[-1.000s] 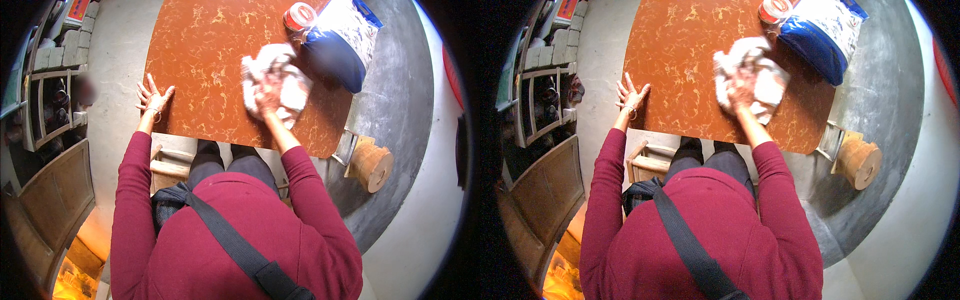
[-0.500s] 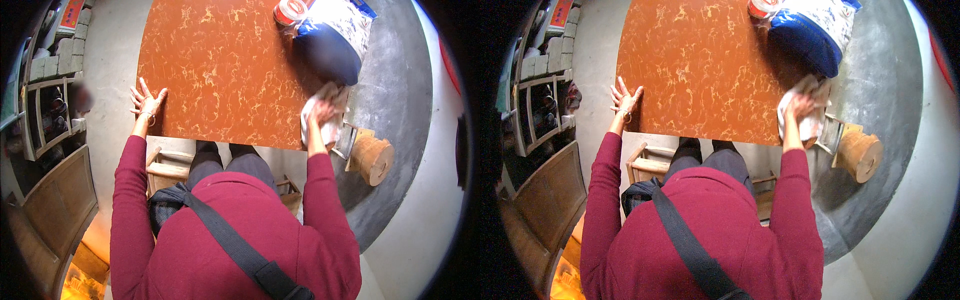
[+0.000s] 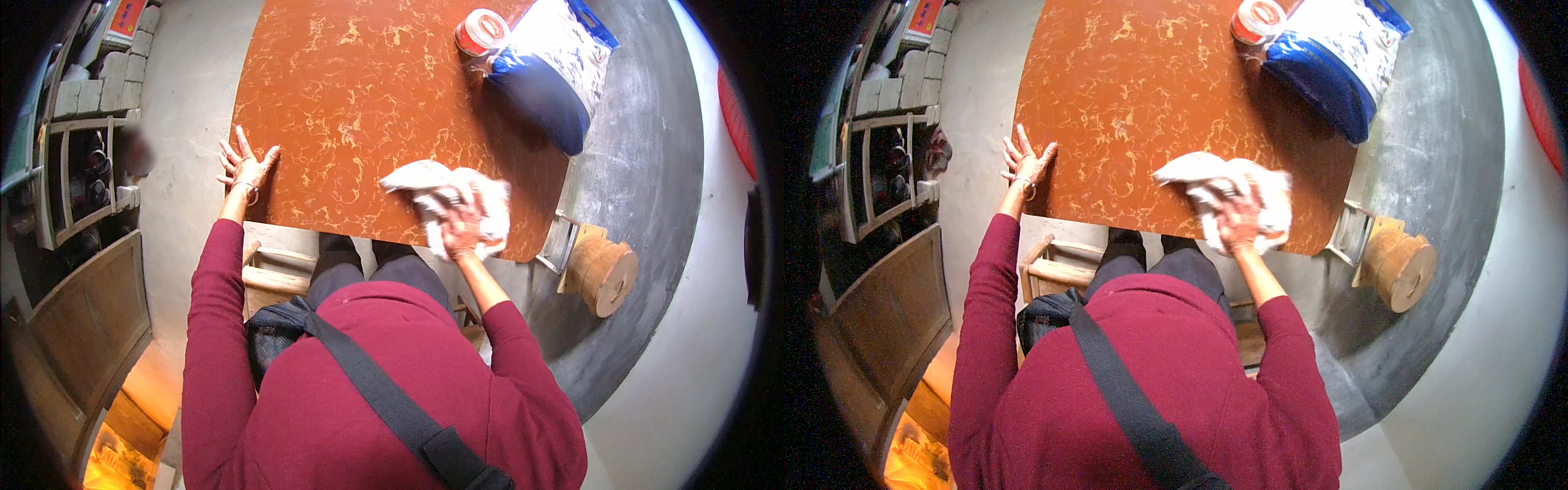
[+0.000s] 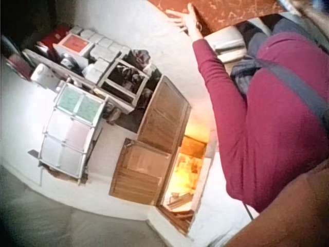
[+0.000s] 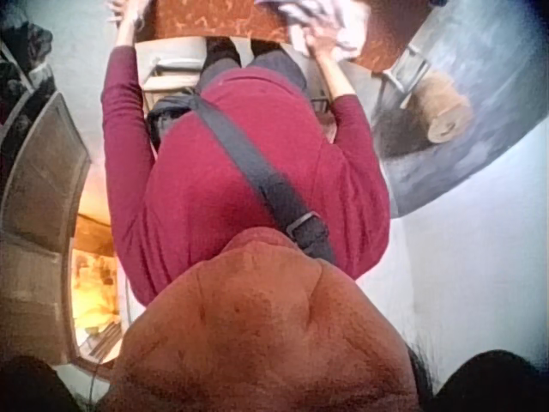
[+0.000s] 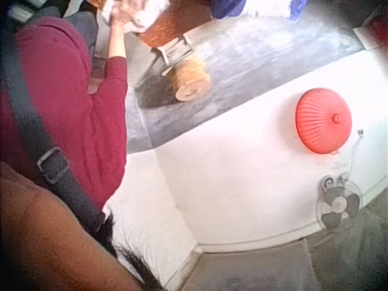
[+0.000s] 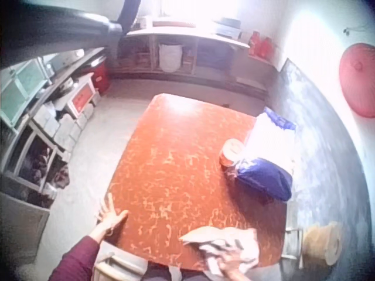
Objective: The person wipes a reddish-brown table surface with a white cloth, moving around the table to clean different sections. They then move to a white tiled counter near a window and continue wiping the surface with the same cloth.
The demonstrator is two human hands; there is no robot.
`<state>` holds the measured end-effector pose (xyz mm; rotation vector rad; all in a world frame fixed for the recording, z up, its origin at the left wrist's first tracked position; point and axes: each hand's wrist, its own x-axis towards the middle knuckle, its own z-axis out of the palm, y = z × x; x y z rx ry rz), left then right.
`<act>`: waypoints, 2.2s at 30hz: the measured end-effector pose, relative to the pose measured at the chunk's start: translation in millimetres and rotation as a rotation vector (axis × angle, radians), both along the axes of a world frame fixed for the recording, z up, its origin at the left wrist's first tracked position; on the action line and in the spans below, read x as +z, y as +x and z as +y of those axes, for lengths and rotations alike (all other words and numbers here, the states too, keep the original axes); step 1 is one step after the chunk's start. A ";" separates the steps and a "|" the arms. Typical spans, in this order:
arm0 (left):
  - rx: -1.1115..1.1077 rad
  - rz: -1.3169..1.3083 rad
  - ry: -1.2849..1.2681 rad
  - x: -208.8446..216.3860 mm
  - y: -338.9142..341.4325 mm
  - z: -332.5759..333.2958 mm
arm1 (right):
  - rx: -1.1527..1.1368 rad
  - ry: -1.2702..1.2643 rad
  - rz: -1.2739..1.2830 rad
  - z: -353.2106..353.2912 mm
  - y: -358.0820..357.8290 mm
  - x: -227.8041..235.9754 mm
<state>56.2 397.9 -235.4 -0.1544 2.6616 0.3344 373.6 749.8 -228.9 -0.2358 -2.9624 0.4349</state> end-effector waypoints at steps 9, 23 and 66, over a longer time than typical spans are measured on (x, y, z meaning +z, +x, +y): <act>-0.016 -0.023 0.013 0.1 -5.3 2.5 | -0.389 -0.048 0.127 -1.7 -177.6 -70.0; -0.008 -0.035 -0.001 9.2 0.6 1.6 | -0.222 0.058 0.106 3.8 -201.2 -18.8; -0.005 -0.117 0.134 28.4 -4.5 0.3 | 0.271 0.121 0.115 -139.1 -454.4 -31.4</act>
